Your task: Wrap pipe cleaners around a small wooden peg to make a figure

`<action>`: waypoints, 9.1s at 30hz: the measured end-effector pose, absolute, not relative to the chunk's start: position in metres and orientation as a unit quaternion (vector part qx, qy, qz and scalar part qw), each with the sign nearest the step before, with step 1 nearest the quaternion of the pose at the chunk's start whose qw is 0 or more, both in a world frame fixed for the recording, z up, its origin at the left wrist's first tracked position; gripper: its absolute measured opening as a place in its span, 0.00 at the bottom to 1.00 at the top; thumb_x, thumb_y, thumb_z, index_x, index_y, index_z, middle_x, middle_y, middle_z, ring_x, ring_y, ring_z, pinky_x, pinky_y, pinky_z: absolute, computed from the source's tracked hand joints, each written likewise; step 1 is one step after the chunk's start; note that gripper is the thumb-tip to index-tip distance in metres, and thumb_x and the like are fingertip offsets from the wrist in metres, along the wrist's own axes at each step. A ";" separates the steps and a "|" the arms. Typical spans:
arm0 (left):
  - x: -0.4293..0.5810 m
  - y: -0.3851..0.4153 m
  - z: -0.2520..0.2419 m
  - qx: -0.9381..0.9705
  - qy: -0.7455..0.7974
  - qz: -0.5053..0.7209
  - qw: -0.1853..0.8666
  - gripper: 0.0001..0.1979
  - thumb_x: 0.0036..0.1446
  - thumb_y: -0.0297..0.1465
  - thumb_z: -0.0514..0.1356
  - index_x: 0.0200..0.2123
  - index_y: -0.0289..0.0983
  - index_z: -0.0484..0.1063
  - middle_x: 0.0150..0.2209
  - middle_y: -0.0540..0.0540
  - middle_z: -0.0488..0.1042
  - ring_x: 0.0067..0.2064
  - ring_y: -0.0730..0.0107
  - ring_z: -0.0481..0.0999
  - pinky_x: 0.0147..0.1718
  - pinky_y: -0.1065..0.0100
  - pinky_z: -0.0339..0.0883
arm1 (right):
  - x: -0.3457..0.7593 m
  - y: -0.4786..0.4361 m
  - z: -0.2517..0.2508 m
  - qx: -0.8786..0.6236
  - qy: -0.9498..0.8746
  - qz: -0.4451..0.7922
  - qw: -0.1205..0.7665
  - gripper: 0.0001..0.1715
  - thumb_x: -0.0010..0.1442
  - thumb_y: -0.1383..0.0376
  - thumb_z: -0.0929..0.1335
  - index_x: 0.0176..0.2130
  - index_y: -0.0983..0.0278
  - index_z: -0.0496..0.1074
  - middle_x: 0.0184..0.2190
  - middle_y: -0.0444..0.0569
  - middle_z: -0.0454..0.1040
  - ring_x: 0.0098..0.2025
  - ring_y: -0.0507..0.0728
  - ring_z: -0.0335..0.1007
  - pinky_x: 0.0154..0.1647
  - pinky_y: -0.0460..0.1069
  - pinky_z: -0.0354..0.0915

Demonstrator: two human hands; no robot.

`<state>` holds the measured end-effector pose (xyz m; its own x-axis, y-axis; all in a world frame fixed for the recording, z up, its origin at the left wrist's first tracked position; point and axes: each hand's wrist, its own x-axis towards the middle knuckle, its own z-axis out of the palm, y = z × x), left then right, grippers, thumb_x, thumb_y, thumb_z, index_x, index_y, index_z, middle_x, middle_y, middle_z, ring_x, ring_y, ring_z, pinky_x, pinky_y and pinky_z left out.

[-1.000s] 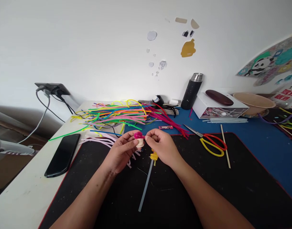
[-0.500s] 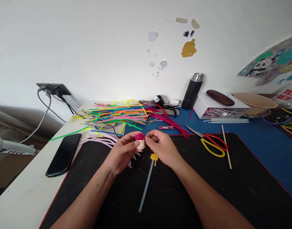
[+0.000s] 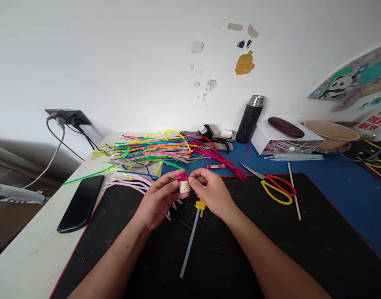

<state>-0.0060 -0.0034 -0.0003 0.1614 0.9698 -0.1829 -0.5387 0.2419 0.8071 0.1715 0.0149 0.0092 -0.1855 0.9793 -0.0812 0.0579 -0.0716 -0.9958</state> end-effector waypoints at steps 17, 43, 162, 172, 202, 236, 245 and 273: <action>-0.003 -0.003 0.000 0.343 0.403 0.539 0.656 0.18 0.49 0.30 0.78 0.44 0.37 0.84 0.40 0.45 0.81 0.37 0.68 0.80 0.37 0.70 0.78 | 0.166 0.007 0.013 -0.516 -0.600 0.456 0.408 0.06 0.62 0.61 0.69 0.34 0.61 0.73 0.20 0.37 0.66 0.22 0.50 0.60 0.23 0.46 0.55; -0.002 -0.004 -0.005 0.383 0.421 0.538 0.622 0.14 0.53 0.34 0.76 0.42 0.38 0.82 0.37 0.48 0.81 0.37 0.71 0.79 0.40 0.72 0.74 | 0.163 0.007 0.006 -0.504 -0.587 0.502 0.386 0.05 0.61 0.62 0.69 0.37 0.61 0.73 0.23 0.39 0.72 0.25 0.51 0.65 0.26 0.47 0.58; -0.004 -0.004 0.003 0.336 0.369 0.538 0.679 0.21 0.50 0.28 0.77 0.49 0.39 0.82 0.45 0.44 0.85 0.44 0.63 0.85 0.44 0.67 0.80 | 0.172 0.019 0.005 -0.396 -0.447 0.635 0.489 0.21 0.56 0.54 0.77 0.35 0.59 0.65 0.22 0.34 0.61 0.22 0.49 0.51 0.24 0.47 0.47; -0.002 -0.006 0.000 0.390 0.395 0.530 0.641 0.20 0.52 0.32 0.77 0.49 0.40 0.82 0.43 0.46 0.84 0.44 0.66 0.82 0.47 0.67 0.78 | 0.168 0.015 0.008 -0.417 -0.482 0.607 0.474 0.21 0.55 0.52 0.77 0.33 0.60 0.66 0.23 0.35 0.62 0.24 0.50 0.55 0.25 0.47 0.51; -0.003 -0.005 -0.004 0.459 0.443 0.497 0.588 0.26 0.54 0.38 0.75 0.55 0.40 0.78 0.48 0.43 0.84 0.50 0.57 0.82 0.50 0.59 0.78 | 0.166 0.015 0.004 -0.446 -0.546 0.536 0.464 0.13 0.59 0.58 0.73 0.34 0.59 0.66 0.23 0.37 0.65 0.24 0.52 0.60 0.26 0.48 0.55; -0.002 -0.003 -0.003 0.379 0.419 0.559 0.607 0.22 0.54 0.35 0.76 0.51 0.39 0.80 0.46 0.43 0.83 0.48 0.59 0.82 0.50 0.59 0.78 | 0.166 0.012 0.003 -0.438 -0.557 0.518 0.479 0.17 0.65 0.49 0.72 0.43 0.59 0.71 0.25 0.37 0.61 0.26 0.53 0.60 0.28 0.49 0.57; -0.006 -0.002 -0.006 0.399 0.422 0.593 0.558 0.20 0.52 0.34 0.77 0.48 0.40 0.80 0.43 0.47 0.80 0.45 0.64 0.80 0.44 0.66 0.76 | 0.163 0.009 -0.002 -0.436 -0.589 0.524 0.434 0.20 0.65 0.50 0.73 0.51 0.58 0.74 0.30 0.41 0.69 0.29 0.54 0.67 0.29 0.49 0.65; -0.007 0.000 0.000 0.390 0.412 0.610 0.553 0.15 0.51 0.37 0.78 0.40 0.39 0.82 0.39 0.46 0.81 0.40 0.66 0.77 0.37 0.69 0.73 | 0.163 0.009 0.000 -0.438 -0.555 0.560 0.431 0.18 0.64 0.49 0.73 0.44 0.60 0.75 0.26 0.40 0.69 0.25 0.53 0.66 0.28 0.50 0.62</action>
